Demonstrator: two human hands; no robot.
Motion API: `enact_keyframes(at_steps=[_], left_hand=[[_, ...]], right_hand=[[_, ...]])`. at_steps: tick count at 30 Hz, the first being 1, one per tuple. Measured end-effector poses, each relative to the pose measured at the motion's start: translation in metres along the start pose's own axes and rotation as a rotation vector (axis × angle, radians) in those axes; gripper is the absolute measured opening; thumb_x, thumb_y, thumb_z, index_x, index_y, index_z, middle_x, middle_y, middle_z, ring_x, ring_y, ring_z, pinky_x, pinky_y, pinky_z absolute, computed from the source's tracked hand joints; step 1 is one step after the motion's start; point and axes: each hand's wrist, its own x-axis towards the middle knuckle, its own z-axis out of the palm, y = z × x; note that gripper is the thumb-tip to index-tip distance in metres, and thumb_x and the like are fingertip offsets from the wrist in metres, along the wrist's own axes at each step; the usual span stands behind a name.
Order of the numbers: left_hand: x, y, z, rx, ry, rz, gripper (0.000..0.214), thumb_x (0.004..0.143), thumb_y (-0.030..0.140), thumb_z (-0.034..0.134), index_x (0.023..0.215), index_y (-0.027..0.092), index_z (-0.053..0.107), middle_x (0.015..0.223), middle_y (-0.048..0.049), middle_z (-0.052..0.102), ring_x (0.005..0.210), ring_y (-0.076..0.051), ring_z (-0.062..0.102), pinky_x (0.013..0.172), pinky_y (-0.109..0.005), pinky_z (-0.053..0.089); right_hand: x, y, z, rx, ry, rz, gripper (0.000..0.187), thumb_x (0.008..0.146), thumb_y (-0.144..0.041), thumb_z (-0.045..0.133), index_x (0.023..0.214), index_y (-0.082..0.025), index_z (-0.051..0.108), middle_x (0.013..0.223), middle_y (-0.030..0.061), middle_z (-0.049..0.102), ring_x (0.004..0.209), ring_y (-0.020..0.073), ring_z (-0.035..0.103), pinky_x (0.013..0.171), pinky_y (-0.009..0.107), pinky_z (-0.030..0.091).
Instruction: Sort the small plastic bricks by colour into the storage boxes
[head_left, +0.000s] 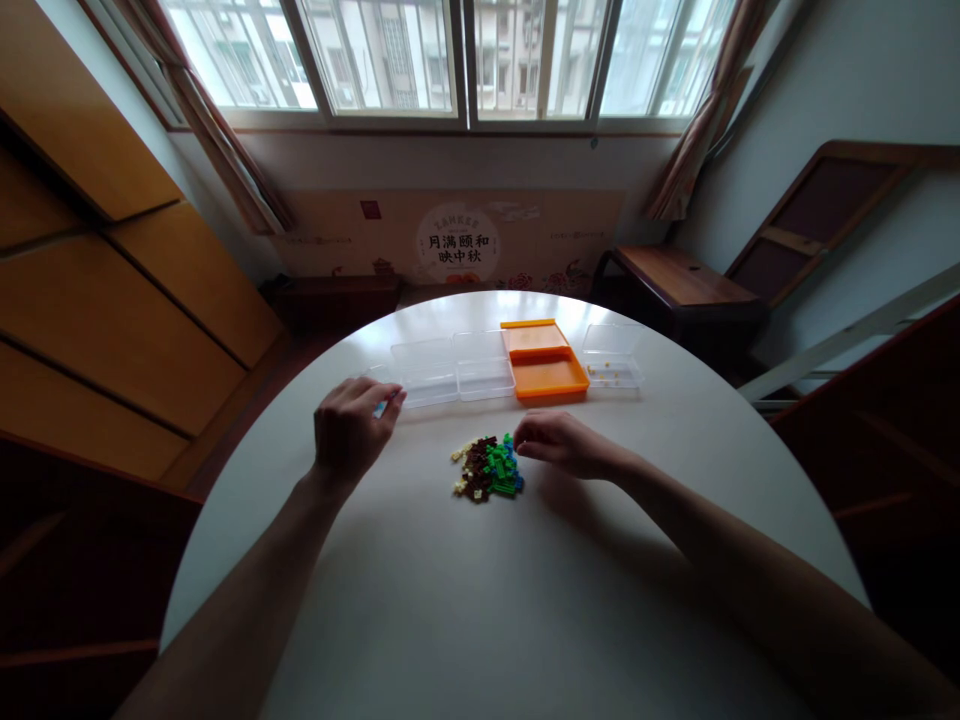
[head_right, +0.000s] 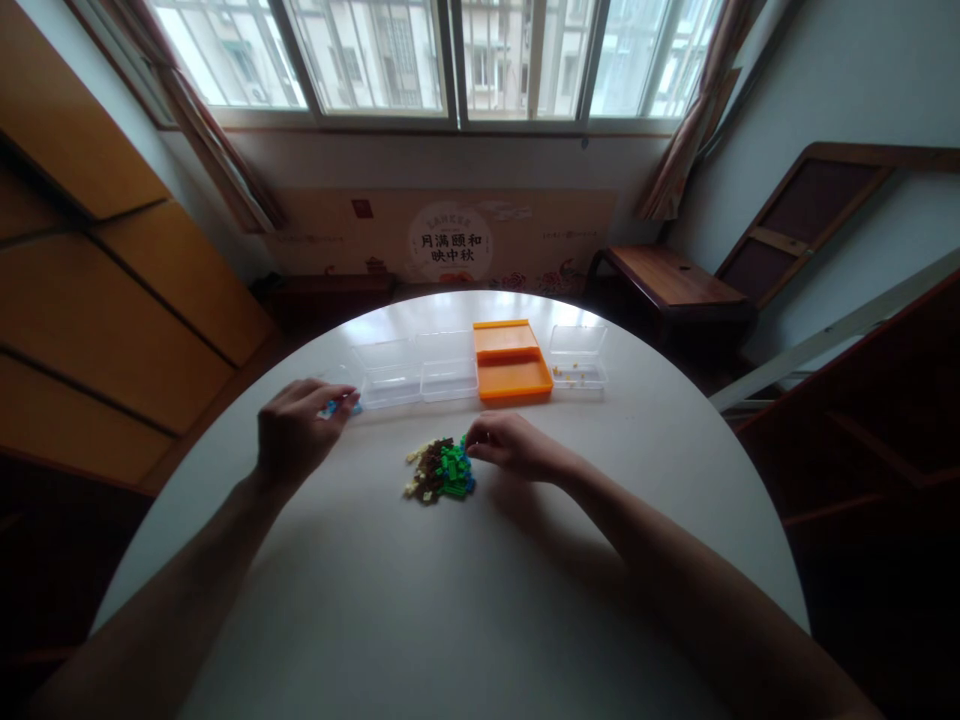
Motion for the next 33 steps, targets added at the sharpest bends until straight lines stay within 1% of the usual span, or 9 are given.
enact_keyframes(at_steps=[2, 5, 7, 10, 16, 22, 25, 30, 33], left_hand=[[0.002, 0.011, -0.001, -0.116, -0.008, 0.118, 0.013, 0.086, 0.027, 0.06, 0.079, 0.019, 0.068, 0.072, -0.0021, 0.066, 0.069, -0.016, 0.059, 0.067, -0.029, 0.046], [0.003, 0.033, -0.001, -0.232, -0.033, 0.279, 0.008, 0.085, 0.024, 0.062, 0.081, 0.02, 0.067, 0.073, -0.0002, 0.065, 0.067, -0.013, 0.057, 0.067, -0.027, 0.046], [0.003, 0.048, -0.002, -0.275, -0.075, 0.362, 0.005, 0.086, 0.023, 0.062, 0.085, 0.021, 0.066, 0.074, 0.0004, 0.065, 0.067, -0.012, 0.056, 0.068, -0.027, 0.044], [0.003, 0.066, -0.003, -0.32, -0.106, 0.437, 0.005, 0.086, 0.022, 0.062, 0.09, 0.021, 0.064, 0.074, 0.0007, 0.064, 0.067, -0.012, 0.055, 0.066, -0.027, 0.042], [0.002, 0.08, -0.001, -0.355, -0.161, 0.497, 0.01, 0.089, 0.024, 0.058, 0.096, 0.021, 0.064, 0.076, -0.0005, 0.064, 0.067, -0.012, 0.053, 0.065, -0.027, 0.04], [0.004, 0.085, 0.0, -0.354, -0.184, 0.519, 0.01, 0.09, 0.024, 0.056, 0.097, 0.021, 0.063, 0.077, -0.0006, 0.064, 0.066, -0.012, 0.053, 0.064, -0.027, 0.04], [0.005, 0.085, 0.0, -0.367, -0.186, 0.526, 0.01, 0.09, 0.023, 0.057, 0.096, 0.021, 0.063, 0.077, -0.0005, 0.064, 0.067, -0.012, 0.053, 0.064, -0.027, 0.04], [0.004, 0.082, 0.0, -0.387, -0.16, 0.503, 0.009, 0.088, 0.022, 0.059, 0.096, 0.02, 0.063, 0.075, -0.0002, 0.063, 0.066, -0.012, 0.052, 0.065, -0.027, 0.04], [0.002, 0.081, 0.002, -0.385, -0.152, 0.498, 0.009, 0.089, 0.022, 0.059, 0.096, 0.021, 0.063, 0.075, -0.0001, 0.063, 0.067, -0.012, 0.052, 0.065, -0.027, 0.04]], right_hand=[[0.002, 0.001, 0.003, 0.149, 0.042, 0.04, 0.018, 0.085, -0.031, 0.059, 0.086, -0.015, 0.066, 0.079, 0.0033, 0.063, 0.072, 0.013, 0.055, 0.066, 0.025, 0.043], [0.004, 0.0, 0.009, 0.385, 0.087, 0.143, 0.025, 0.083, -0.039, 0.061, 0.084, -0.014, 0.064, 0.074, 0.0021, 0.063, 0.061, 0.0102, 0.052, 0.059, 0.024, 0.042], [0.004, -0.003, 0.012, 0.522, 0.113, 0.201, 0.028, 0.08, -0.042, 0.064, 0.083, -0.013, 0.064, 0.071, 0.0014, 0.062, 0.056, 0.0085, 0.05, 0.054, 0.023, 0.041], [0.004, -0.008, 0.015, 0.627, 0.14, 0.219, 0.03, 0.076, -0.042, 0.068, 0.082, -0.013, 0.064, 0.066, 0.0002, 0.06, 0.055, 0.0083, 0.051, 0.054, 0.024, 0.043], [0.003, -0.013, 0.019, 0.653, 0.185, 0.157, 0.028, 0.073, -0.038, 0.072, 0.081, -0.014, 0.061, 0.065, -0.002, 0.059, 0.056, 0.0086, 0.052, 0.055, 0.024, 0.045], [0.004, -0.013, 0.026, 0.683, 0.201, 0.113, 0.038, 0.068, -0.043, 0.077, 0.076, -0.018, 0.05, 0.063, -0.0051, 0.054, 0.054, 0.0081, 0.051, 0.051, 0.023, 0.044], [0.003, -0.016, 0.026, 0.676, 0.195, 0.099, 0.036, 0.07, -0.043, 0.076, 0.075, -0.018, 0.05, 0.064, -0.0046, 0.053, 0.055, 0.0081, 0.05, 0.052, 0.023, 0.043], [0.002, -0.017, 0.023, 0.652, 0.209, 0.114, 0.031, 0.076, -0.043, 0.07, 0.082, -0.016, 0.057, 0.067, -0.0015, 0.058, 0.057, 0.0093, 0.052, 0.054, 0.024, 0.044], [0.001, -0.015, 0.022, 0.606, 0.187, 0.157, 0.034, 0.08, -0.047, 0.063, 0.077, -0.014, 0.06, 0.062, -0.0018, 0.055, 0.055, 0.0088, 0.048, 0.053, 0.024, 0.04]])
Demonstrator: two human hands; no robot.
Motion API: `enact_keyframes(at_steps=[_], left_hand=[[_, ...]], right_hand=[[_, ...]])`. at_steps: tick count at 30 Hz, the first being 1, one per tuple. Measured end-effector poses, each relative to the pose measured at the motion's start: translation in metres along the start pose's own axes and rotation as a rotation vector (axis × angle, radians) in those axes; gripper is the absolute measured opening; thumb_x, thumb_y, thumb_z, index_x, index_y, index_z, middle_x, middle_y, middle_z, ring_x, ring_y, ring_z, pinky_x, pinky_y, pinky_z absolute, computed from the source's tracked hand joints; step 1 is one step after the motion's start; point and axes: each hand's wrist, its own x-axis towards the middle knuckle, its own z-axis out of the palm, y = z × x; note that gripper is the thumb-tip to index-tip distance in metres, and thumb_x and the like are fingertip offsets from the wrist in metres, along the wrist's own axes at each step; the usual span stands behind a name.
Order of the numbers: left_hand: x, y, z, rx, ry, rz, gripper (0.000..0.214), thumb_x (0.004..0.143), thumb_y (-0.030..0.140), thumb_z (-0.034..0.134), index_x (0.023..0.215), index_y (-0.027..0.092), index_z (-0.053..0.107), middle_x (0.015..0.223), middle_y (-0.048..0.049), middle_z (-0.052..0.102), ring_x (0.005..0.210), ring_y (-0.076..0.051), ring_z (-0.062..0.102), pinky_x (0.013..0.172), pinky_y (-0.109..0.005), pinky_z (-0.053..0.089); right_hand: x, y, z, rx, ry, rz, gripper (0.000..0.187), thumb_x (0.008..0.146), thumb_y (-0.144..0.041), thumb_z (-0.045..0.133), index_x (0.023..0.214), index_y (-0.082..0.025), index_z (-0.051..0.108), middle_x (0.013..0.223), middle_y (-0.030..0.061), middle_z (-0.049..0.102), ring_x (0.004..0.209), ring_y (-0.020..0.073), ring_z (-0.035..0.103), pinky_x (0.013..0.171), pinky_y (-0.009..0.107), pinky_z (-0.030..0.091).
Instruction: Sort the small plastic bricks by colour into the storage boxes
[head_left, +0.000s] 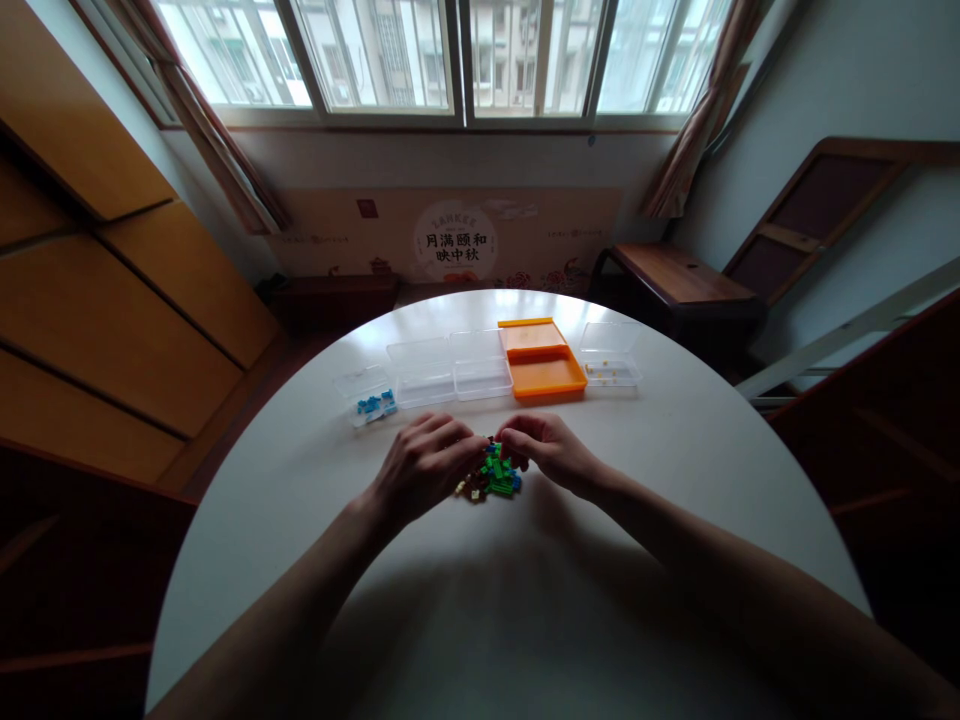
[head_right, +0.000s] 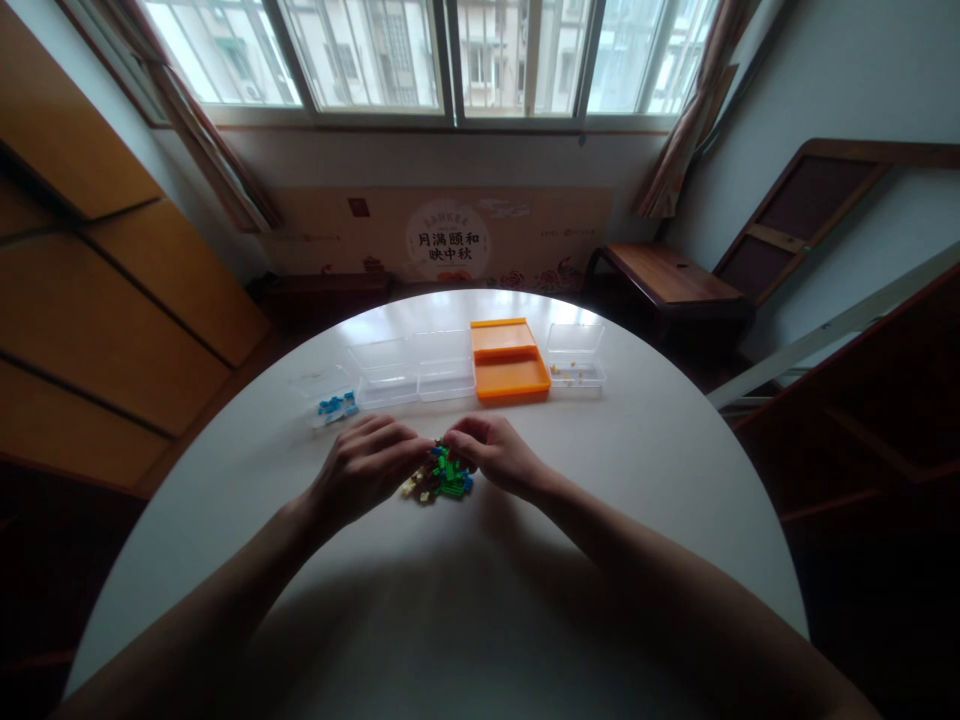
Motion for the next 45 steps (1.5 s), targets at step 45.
enact_keyframes(at_steps=[45], left_hand=[[-0.056, -0.079, -0.026, 0.576, 0.079, -0.703, 0.02, 0.084, 0.033, 0.06, 0.091, 0.018, 0.071, 0.077, -0.007, 0.069, 0.076, -0.026, 0.06, 0.069, -0.037, 0.045]], right_hand=[[-0.003, 0.018, -0.024, -0.631, 0.094, -0.152, 0.008, 0.08, -0.021, 0.064, 0.084, -0.016, 0.07, 0.07, 0.0, 0.066, 0.06, 0.0095, 0.052, 0.058, 0.022, 0.039]])
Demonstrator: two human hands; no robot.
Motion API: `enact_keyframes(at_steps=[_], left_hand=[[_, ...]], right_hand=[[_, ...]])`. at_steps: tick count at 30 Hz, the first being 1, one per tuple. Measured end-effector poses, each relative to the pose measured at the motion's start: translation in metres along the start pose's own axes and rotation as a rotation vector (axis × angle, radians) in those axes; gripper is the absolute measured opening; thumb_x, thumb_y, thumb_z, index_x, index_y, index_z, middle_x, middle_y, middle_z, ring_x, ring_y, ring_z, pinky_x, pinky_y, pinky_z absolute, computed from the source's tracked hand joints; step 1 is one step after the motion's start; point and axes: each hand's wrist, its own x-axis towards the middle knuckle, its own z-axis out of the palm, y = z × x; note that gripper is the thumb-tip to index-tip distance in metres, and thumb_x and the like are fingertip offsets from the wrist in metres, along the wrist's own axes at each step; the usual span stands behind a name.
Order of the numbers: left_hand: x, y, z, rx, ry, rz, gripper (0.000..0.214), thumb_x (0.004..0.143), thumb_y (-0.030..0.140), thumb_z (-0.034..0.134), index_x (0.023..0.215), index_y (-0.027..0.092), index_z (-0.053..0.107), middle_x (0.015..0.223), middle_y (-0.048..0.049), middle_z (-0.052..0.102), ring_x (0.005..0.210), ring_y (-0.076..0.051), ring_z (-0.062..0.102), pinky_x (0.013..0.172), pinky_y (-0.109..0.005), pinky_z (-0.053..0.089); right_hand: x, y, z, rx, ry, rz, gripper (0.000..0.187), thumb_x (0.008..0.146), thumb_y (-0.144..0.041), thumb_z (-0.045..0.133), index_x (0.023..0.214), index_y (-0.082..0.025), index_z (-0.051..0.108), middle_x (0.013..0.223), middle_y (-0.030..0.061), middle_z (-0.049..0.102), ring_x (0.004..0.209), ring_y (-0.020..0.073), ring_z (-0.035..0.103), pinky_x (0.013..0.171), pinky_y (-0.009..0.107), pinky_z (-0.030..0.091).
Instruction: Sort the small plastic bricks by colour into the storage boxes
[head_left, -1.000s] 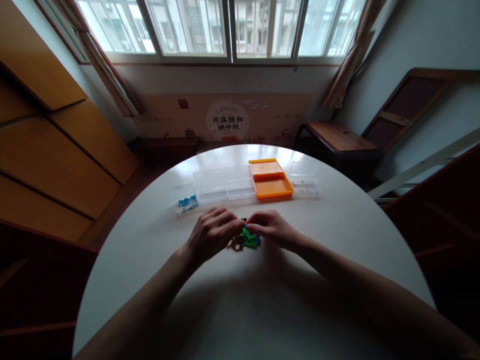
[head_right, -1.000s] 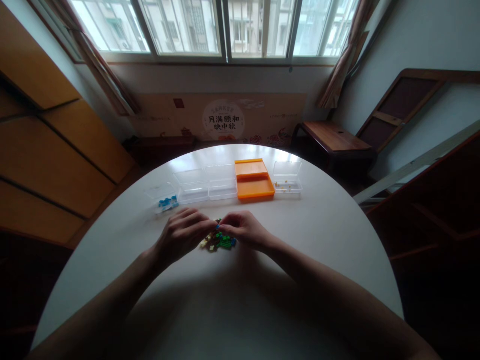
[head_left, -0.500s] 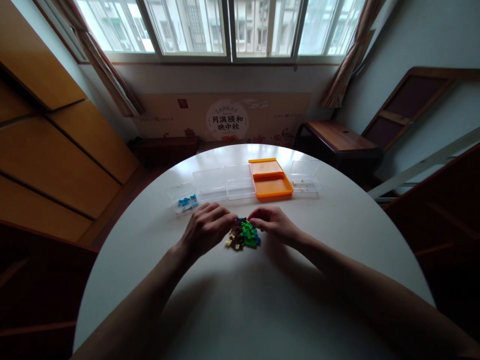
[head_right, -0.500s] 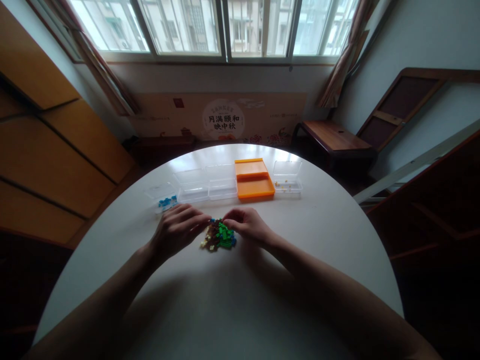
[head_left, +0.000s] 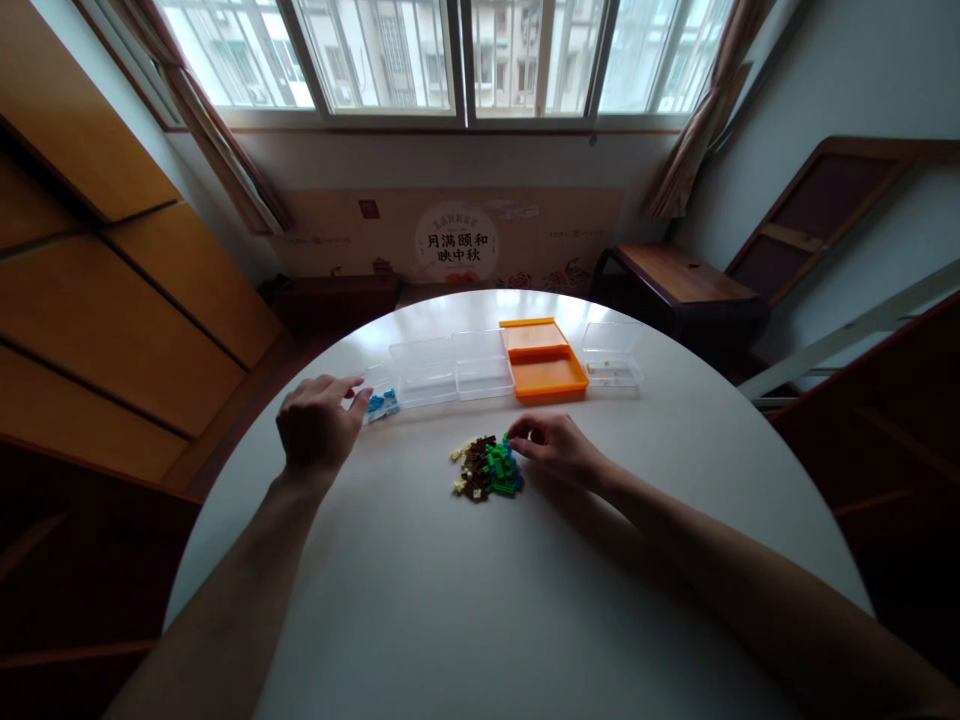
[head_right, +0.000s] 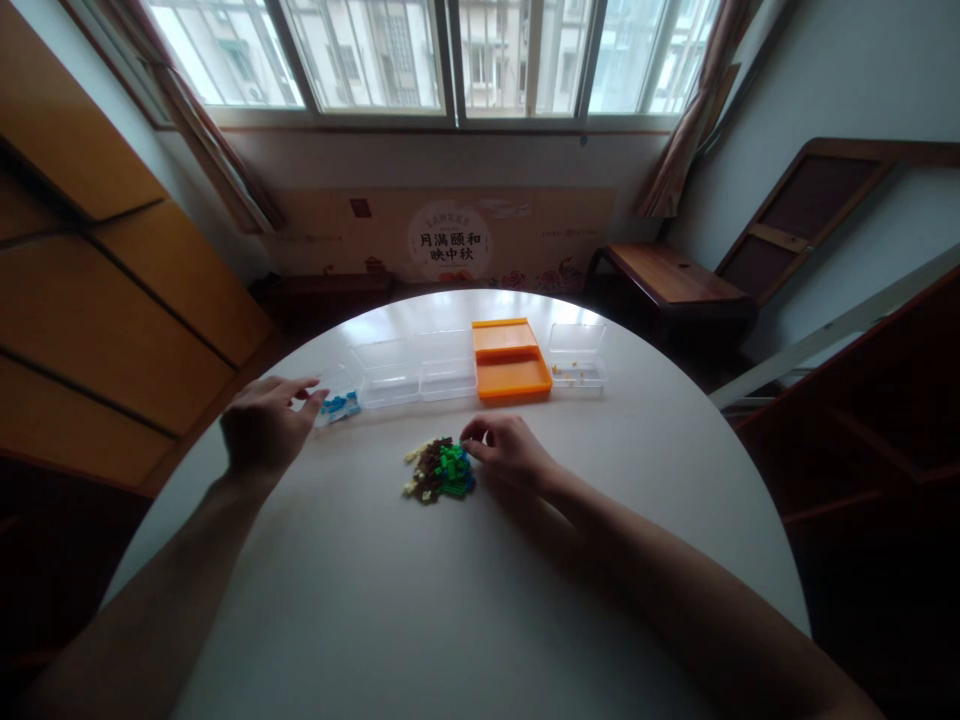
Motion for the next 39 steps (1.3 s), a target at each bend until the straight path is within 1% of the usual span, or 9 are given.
enact_keyframes(at_steps=[5, 10, 14, 17, 20, 27, 32, 35, 39], left_hand=[[0.0, 0.005, 0.0, -0.018, -0.02, -0.01, 0.023, 0.086, 0.035, 0.057, 0.091, 0.018, 0.071, 0.079, -0.007, 0.069, 0.077, -0.025, 0.06, 0.071, -0.036, 0.045], [-0.001, 0.016, -0.001, -0.016, -0.016, 0.05, 0.024, 0.087, 0.036, 0.055, 0.087, 0.018, 0.071, 0.079, -0.0064, 0.069, 0.077, -0.024, 0.06, 0.072, -0.035, 0.045], [-0.001, 0.021, -0.001, -0.006, 0.024, 0.129, 0.021, 0.087, 0.034, 0.056, 0.084, 0.019, 0.07, 0.075, -0.0047, 0.068, 0.073, -0.022, 0.059, 0.069, -0.033, 0.044], [-0.001, 0.024, -0.002, -0.019, 0.063, 0.18, 0.019, 0.086, 0.032, 0.057, 0.081, 0.019, 0.069, 0.073, -0.0046, 0.067, 0.071, -0.022, 0.059, 0.066, -0.033, 0.043], [-0.001, 0.027, -0.004, -0.038, 0.084, 0.203, 0.018, 0.086, 0.031, 0.057, 0.08, 0.02, 0.069, 0.073, -0.0048, 0.067, 0.07, -0.021, 0.058, 0.065, -0.034, 0.043], [0.0, 0.037, -0.008, -0.096, 0.07, 0.244, 0.018, 0.087, 0.031, 0.057, 0.08, 0.02, 0.069, 0.072, -0.0045, 0.066, 0.071, -0.021, 0.058, 0.066, -0.034, 0.043], [-0.001, 0.046, -0.012, -0.133, 0.08, 0.316, 0.015, 0.086, 0.028, 0.059, 0.079, 0.019, 0.069, 0.068, -0.0027, 0.065, 0.068, -0.019, 0.057, 0.065, -0.032, 0.043], [-0.001, 0.051, -0.014, -0.146, 0.076, 0.357, 0.014, 0.086, 0.027, 0.059, 0.079, 0.02, 0.068, 0.067, -0.0021, 0.064, 0.067, -0.018, 0.057, 0.064, -0.032, 0.042], [-0.001, 0.054, -0.017, -0.156, 0.085, 0.377, 0.012, 0.086, 0.026, 0.06, 0.079, 0.02, 0.068, 0.068, -0.0018, 0.064, 0.066, -0.018, 0.057, 0.064, -0.032, 0.042]], right_hand=[[0.001, 0.0, -0.003, -0.08, 0.022, -0.033, 0.009, 0.076, -0.011, 0.062, 0.08, -0.016, 0.069, 0.068, -0.0005, 0.063, 0.058, 0.0091, 0.051, 0.059, 0.021, 0.039], [0.001, -0.002, -0.004, -0.167, 0.02, -0.066, 0.017, 0.071, -0.003, 0.059, 0.078, -0.015, 0.068, 0.073, 0.0002, 0.065, 0.06, 0.0092, 0.05, 0.062, 0.022, 0.039], [0.0, -0.001, -0.001, -0.221, 0.018, -0.086, 0.016, 0.072, -0.007, 0.062, 0.082, -0.017, 0.069, 0.08, 0.0015, 0.064, 0.065, 0.0106, 0.052, 0.064, 0.023, 0.04], [-0.001, 0.0, 0.002, -0.233, -0.003, -0.131, 0.019, 0.074, -0.008, 0.064, 0.089, -0.019, 0.07, 0.087, 0.0028, 0.063, 0.069, 0.012, 0.055, 0.067, 0.024, 0.041], [-0.003, 0.0, 0.005, -0.255, 0.0, -0.163, 0.019, 0.077, -0.008, 0.063, 0.089, -0.02, 0.072, 0.089, 0.0041, 0.064, 0.077, 0.0144, 0.059, 0.071, 0.025, 0.043], [-0.002, -0.002, 0.005, -0.248, 0.004, -0.157, 0.012, 0.08, -0.012, 0.063, 0.085, -0.019, 0.071, 0.087, 0.0046, 0.065, 0.077, 0.0147, 0.06, 0.071, 0.024, 0.044], [-0.001, -0.004, 0.006, -0.253, 0.013, -0.158, 0.009, 0.08, -0.012, 0.064, 0.083, -0.018, 0.07, 0.085, 0.0039, 0.064, 0.075, 0.0138, 0.06, 0.069, 0.023, 0.043], [0.0, -0.004, 0.007, -0.256, 0.012, -0.16, 0.011, 0.081, -0.012, 0.063, 0.087, -0.018, 0.07, 0.088, 0.0043, 0.065, 0.077, 0.0144, 0.061, 0.072, 0.024, 0.044], [0.0, -0.003, 0.007, -0.281, 0.001, -0.152, 0.016, 0.082, -0.013, 0.062, 0.093, -0.02, 0.071, 0.091, 0.005, 0.065, 0.08, 0.0156, 0.062, 0.074, 0.025, 0.045]])
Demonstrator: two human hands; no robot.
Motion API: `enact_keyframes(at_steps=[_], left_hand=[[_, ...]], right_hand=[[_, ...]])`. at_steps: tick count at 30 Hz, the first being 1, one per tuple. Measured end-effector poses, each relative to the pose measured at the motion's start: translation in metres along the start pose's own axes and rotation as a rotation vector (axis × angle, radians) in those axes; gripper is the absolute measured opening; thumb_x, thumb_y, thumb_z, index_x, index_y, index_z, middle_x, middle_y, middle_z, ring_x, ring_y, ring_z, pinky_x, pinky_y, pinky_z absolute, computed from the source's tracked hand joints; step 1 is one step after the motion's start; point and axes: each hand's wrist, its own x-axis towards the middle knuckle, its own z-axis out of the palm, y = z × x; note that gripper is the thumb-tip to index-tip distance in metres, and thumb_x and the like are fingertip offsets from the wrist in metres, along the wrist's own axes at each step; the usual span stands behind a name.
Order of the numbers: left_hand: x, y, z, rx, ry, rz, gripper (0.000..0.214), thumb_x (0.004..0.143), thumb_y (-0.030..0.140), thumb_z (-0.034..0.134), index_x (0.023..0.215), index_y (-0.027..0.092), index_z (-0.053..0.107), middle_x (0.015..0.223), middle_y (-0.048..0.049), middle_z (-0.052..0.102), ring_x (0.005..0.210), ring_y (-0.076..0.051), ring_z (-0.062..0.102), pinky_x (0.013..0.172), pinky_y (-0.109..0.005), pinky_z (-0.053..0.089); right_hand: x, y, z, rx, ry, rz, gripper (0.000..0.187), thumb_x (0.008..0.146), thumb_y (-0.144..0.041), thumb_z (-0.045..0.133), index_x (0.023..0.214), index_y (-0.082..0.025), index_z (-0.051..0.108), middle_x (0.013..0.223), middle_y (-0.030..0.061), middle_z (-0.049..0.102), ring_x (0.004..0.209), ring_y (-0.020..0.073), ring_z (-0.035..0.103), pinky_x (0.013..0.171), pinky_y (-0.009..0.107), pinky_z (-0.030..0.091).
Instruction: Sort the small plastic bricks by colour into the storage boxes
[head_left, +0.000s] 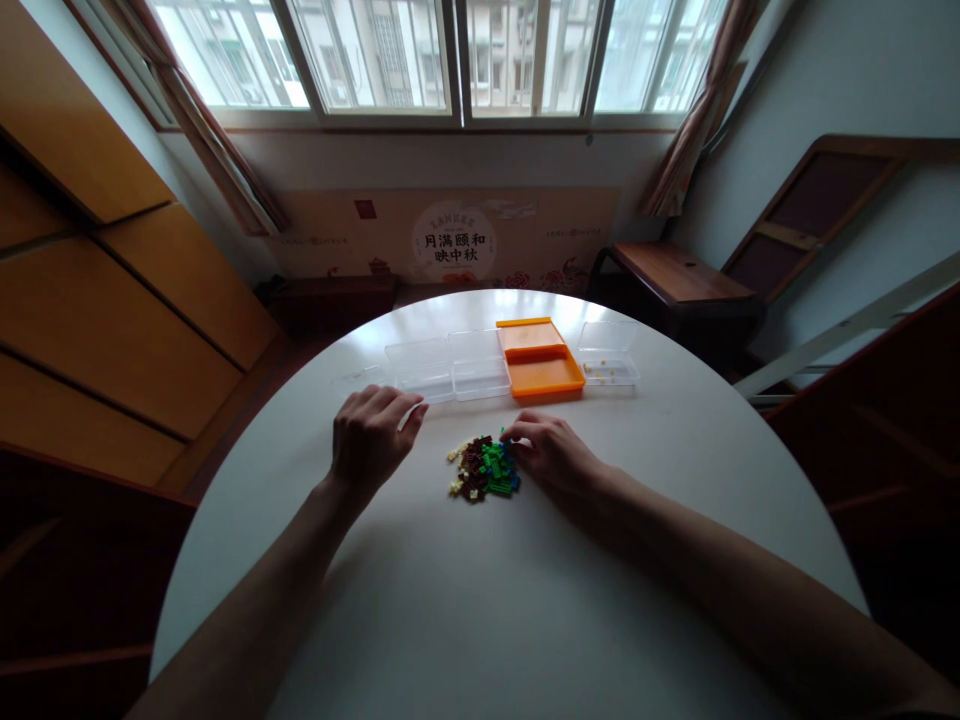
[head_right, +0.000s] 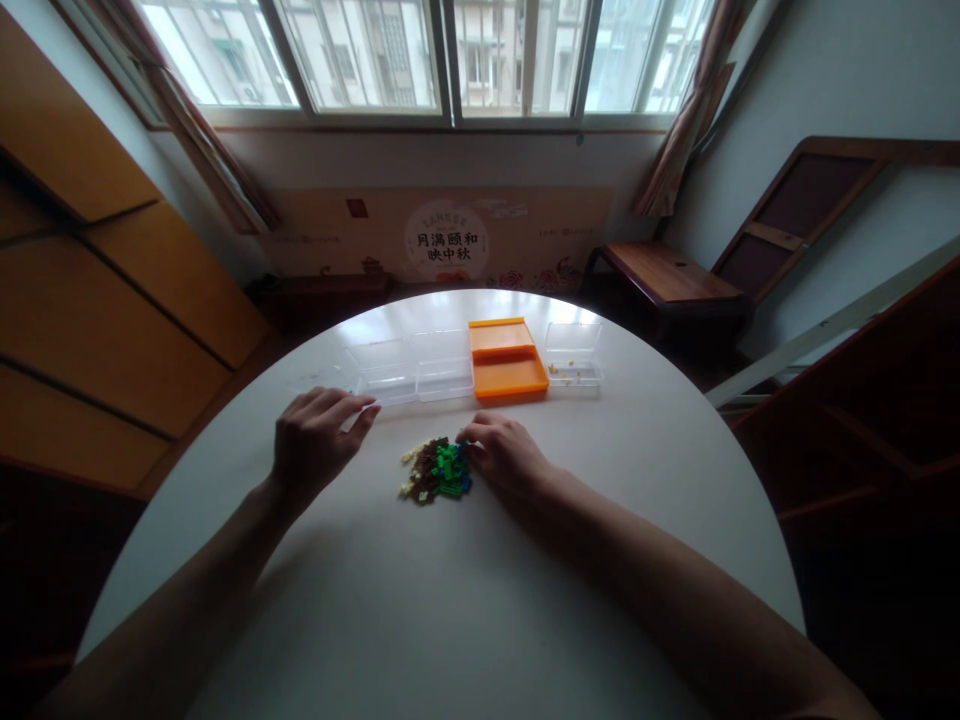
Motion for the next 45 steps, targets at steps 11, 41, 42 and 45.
enact_keyframes(at_steps=[11, 41, 42, 45], left_hand=[[0.002, 0.008, 0.001, -0.093, 0.016, 0.096, 0.008, 0.084, 0.024, 0.062, 0.079, 0.02, 0.066, 0.068, -0.0002, 0.064, 0.064, -0.015, 0.055, 0.064, -0.03, 0.042], [0.011, 0.047, -0.008, -0.318, -0.08, 0.339, 0.006, 0.087, 0.021, 0.057, 0.09, 0.02, 0.063, 0.069, 0.0003, 0.061, 0.064, -0.014, 0.049, 0.062, -0.029, 0.036], [0.01, 0.047, -0.007, -0.319, -0.082, 0.333, 0.006, 0.087, 0.021, 0.058, 0.089, 0.02, 0.063, 0.069, 0.0003, 0.06, 0.064, -0.014, 0.049, 0.062, -0.029, 0.036], [0.006, 0.041, -0.003, -0.317, -0.079, 0.282, 0.005, 0.086, 0.02, 0.058, 0.086, 0.021, 0.064, 0.069, 0.0007, 0.061, 0.064, -0.013, 0.05, 0.064, -0.029, 0.038]], right_hand=[[0.004, -0.001, 0.004, 0.135, 0.062, 0.021, 0.01, 0.082, -0.015, 0.061, 0.081, -0.018, 0.07, 0.083, 0.0033, 0.064, 0.068, 0.0113, 0.056, 0.066, 0.023, 0.043], [0.011, -0.028, 0.005, 0.982, 0.06, 0.364, 0.021, 0.071, -0.034, 0.072, 0.079, -0.015, 0.071, 0.074, 0.0025, 0.069, 0.069, 0.0133, 0.06, 0.069, 0.028, 0.047], [0.011, -0.027, 0.005, 0.963, 0.058, 0.353, 0.021, 0.072, -0.034, 0.071, 0.08, -0.015, 0.071, 0.076, 0.003, 0.07, 0.07, 0.0138, 0.061, 0.07, 0.028, 0.047], [0.011, -0.02, 0.005, 0.857, 0.083, 0.315, 0.022, 0.076, -0.035, 0.068, 0.086, -0.015, 0.071, 0.079, 0.0042, 0.07, 0.071, 0.014, 0.06, 0.068, 0.027, 0.047]])
